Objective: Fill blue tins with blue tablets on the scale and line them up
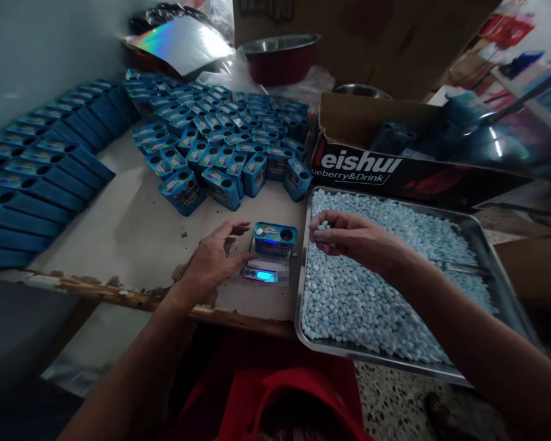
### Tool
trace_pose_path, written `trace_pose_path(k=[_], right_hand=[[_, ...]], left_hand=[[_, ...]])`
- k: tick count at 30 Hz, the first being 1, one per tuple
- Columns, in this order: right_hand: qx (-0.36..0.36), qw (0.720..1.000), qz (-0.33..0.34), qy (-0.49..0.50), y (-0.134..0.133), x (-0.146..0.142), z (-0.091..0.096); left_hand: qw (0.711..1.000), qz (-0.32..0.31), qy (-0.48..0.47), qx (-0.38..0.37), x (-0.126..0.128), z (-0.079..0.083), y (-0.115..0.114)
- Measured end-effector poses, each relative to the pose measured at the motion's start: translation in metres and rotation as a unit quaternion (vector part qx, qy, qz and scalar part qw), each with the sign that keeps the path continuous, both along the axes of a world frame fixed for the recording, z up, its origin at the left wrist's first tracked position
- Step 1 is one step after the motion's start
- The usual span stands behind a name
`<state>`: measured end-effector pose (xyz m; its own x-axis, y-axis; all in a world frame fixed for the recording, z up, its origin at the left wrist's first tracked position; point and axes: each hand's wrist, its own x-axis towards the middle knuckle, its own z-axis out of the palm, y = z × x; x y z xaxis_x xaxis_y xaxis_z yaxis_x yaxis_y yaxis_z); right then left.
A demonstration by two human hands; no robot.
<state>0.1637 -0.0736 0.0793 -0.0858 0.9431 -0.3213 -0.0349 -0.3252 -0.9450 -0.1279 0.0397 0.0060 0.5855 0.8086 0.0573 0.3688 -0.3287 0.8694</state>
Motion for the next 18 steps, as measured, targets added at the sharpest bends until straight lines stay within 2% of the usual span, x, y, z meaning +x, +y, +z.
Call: trace_pose_path(k=[3,6,8,9,11,14,18], right_hand=[[0.081,0.985,0.030,-0.148,0.018,-0.016,0.009],[0.177,0.924,0.048,-0.335,0.029,-0.027,0.014],[0.216,0.891,0.046,-0.396,0.032,-0.032,0.016],[0.223,0.884,0.042,-0.407,0.033,-0.035,0.017],[0.223,0.887,0.034,-0.403,0.035,-0.040,0.015],[0.215,0.908,0.023,-0.358,0.037,-0.044,0.009],[0.204,0.925,0.001,-0.320,0.035,-0.044,-0.001]], left_hand=[[1.000,0.007,-0.019,-0.018,-0.006,0.001,0.002],[0.999,0.018,-0.023,-0.019,-0.014,0.001,0.004],[1.000,0.018,-0.021,-0.006,-0.018,-0.002,0.006],[1.000,0.018,-0.018,-0.002,-0.020,-0.004,0.007],[1.000,0.016,-0.011,0.004,-0.023,-0.007,0.009],[1.000,0.016,-0.011,-0.003,-0.025,-0.010,0.011],[0.999,0.021,-0.035,-0.022,-0.027,-0.006,0.011]])
